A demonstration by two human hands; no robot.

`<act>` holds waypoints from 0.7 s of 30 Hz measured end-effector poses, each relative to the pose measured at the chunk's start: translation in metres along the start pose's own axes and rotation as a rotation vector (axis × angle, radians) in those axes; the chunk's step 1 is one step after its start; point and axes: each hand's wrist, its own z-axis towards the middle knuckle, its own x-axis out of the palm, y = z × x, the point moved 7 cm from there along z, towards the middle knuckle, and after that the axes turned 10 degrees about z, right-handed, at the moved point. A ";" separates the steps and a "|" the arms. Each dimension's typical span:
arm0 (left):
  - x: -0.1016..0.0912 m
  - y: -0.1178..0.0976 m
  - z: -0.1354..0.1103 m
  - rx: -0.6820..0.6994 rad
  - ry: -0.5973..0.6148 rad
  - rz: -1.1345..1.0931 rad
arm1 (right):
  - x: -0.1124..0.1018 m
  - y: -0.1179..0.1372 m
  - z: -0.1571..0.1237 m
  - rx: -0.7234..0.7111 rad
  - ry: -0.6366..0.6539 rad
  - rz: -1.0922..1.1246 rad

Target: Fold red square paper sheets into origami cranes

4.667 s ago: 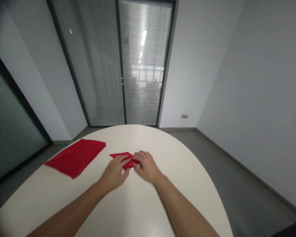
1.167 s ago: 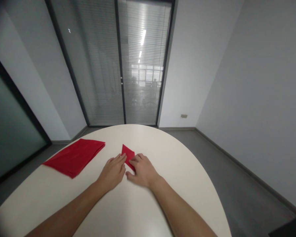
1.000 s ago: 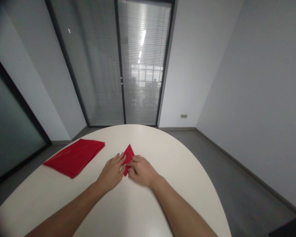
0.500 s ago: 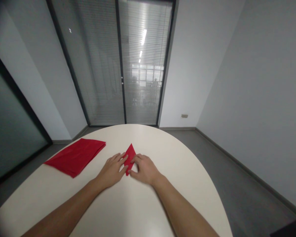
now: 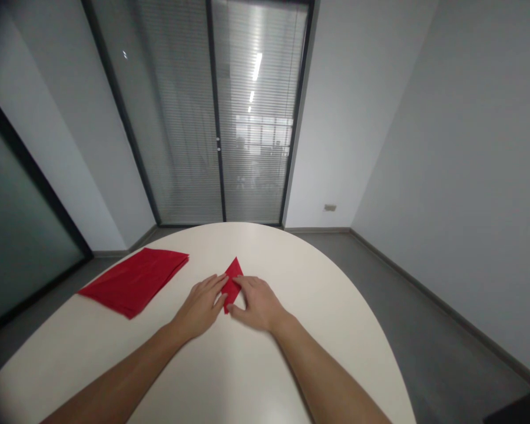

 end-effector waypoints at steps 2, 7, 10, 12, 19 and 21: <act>-0.001 0.000 0.000 -0.001 -0.010 -0.012 | -0.003 0.001 0.000 0.025 -0.015 0.011; -0.003 0.000 -0.001 -0.001 -0.041 -0.034 | -0.004 0.002 0.001 0.019 -0.038 0.012; -0.003 0.000 0.000 -0.013 -0.052 -0.035 | -0.001 0.000 0.001 0.015 -0.045 0.018; -0.004 0.001 0.000 -0.033 -0.072 -0.042 | 0.001 -0.003 0.000 0.017 -0.047 0.020; -0.009 0.001 0.000 -0.049 -0.129 -0.103 | 0.001 -0.002 -0.001 -0.025 -0.038 0.019; -0.010 0.001 0.000 -0.053 -0.135 -0.113 | 0.001 -0.001 -0.001 -0.032 -0.033 0.021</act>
